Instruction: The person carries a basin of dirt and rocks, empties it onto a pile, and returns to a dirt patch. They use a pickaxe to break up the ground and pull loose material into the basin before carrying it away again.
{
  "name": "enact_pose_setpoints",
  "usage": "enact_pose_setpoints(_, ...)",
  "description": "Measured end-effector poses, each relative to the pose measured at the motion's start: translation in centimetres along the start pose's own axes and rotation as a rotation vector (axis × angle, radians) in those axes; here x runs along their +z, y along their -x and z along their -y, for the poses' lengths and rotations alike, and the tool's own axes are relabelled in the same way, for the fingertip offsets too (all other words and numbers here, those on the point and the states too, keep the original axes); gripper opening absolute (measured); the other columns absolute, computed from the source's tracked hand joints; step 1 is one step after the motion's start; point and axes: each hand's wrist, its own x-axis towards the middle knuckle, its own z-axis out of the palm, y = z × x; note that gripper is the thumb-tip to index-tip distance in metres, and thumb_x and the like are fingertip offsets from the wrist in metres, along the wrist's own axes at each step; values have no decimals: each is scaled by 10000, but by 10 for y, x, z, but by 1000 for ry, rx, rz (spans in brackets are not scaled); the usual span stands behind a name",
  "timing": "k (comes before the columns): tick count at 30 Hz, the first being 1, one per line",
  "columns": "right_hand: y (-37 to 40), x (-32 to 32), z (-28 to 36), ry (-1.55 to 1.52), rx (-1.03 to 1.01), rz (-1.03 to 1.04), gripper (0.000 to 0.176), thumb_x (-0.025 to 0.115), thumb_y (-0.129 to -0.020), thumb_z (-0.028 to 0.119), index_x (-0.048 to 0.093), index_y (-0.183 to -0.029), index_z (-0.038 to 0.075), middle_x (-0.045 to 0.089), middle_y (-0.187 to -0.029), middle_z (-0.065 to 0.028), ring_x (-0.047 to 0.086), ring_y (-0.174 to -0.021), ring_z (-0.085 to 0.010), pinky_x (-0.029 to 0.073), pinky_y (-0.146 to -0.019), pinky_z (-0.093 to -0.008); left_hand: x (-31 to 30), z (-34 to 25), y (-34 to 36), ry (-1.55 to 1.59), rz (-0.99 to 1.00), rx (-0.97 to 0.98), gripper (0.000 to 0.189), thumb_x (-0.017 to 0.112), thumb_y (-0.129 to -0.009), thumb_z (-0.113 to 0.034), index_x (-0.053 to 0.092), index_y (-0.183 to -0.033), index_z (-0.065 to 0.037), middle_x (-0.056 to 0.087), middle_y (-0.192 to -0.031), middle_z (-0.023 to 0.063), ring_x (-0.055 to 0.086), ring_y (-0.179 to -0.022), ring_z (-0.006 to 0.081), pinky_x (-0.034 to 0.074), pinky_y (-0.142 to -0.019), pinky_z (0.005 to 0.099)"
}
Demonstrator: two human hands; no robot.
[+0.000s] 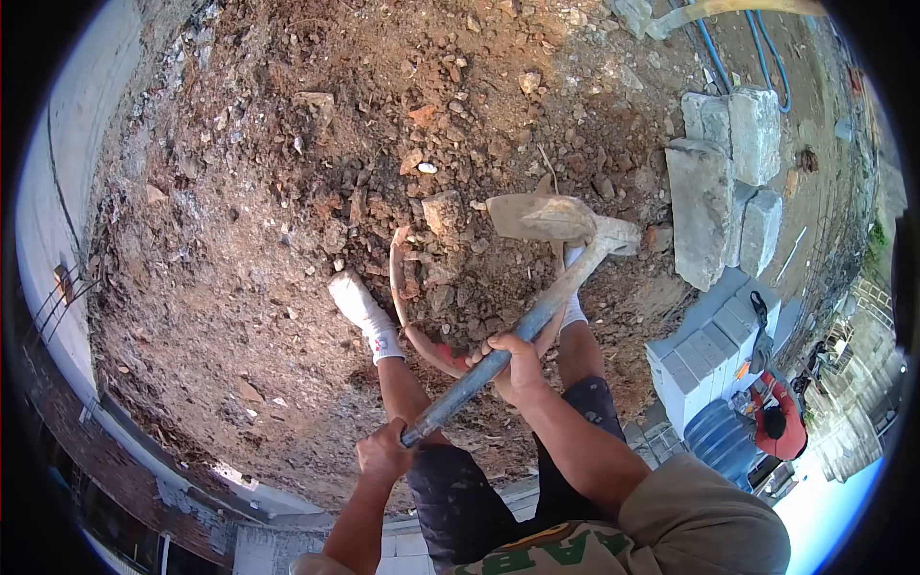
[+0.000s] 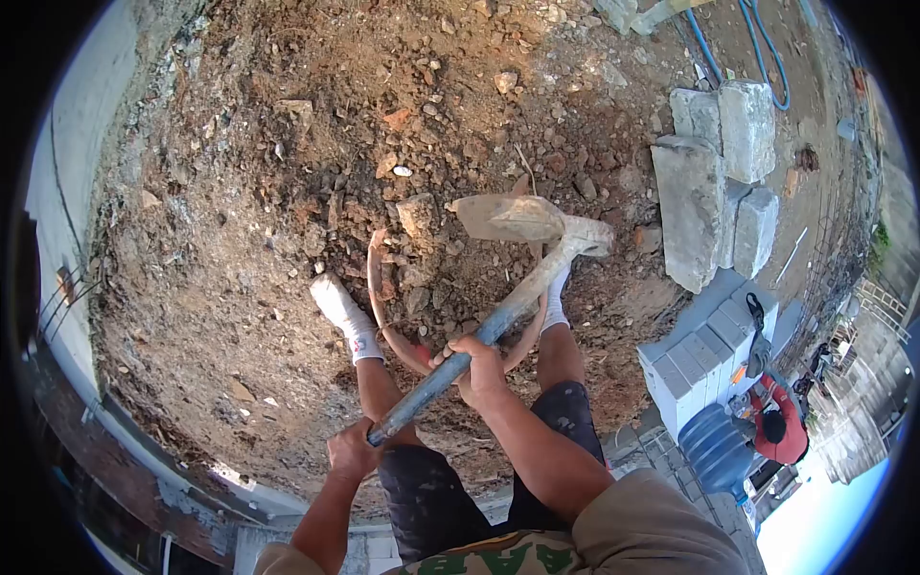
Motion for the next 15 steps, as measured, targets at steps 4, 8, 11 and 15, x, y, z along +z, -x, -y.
enact_pose_setpoints(4, -80, 96, 122, 107, -251, 295, 115, 579, -770, 140, 498, -754, 60, 510, -671, -75, 539, -626, -256, 487, -681, -467, -39, -77, -117, 123, -506, 192, 258, 721, -743, -294, 622, -917, -131, 667, -736, 164, 675, -690, 333, 534, -610, 440)
enact_pose_setpoints(8, -161, 195, 185, 271, -372, 394, 143, 597, -791, 177, 491, -807, 83, 480, -656, -42, 518, -615, -228, 495, -676, -445, -100, -117, -198, 111, -591, 120, 255, 702, -763, -271, 606, -939, -113, 683, -773, 153, 678, -712, 333, 536, -645, 437)
enact_pose_setpoints(11, -210, 205, 162, 461, -305, 184, 115, 604, -801, 147, 542, -834, 56, 507, -671, -67, 538, -560, -251, 505, -598, -476, -100, -128, -198, 145, -321, -56, 296, 655, -792, -274, 611, -1016, -85, 688, -870, 168, 674, -805, 359, 523, -762, 444)
enact_pose_setpoints(15, -186, 137, 98, 439, -104, -38, 113, 617, -789, 131, 583, -862, 52, 524, -674, -71, 535, -523, -248, 484, -507, -446, -44, -108, -131, 199, -96, -151, 405, 633, -786, -281, 606, -1136, -78, 666, -978, 208, 637, -962, 371, 473, -892, 447)
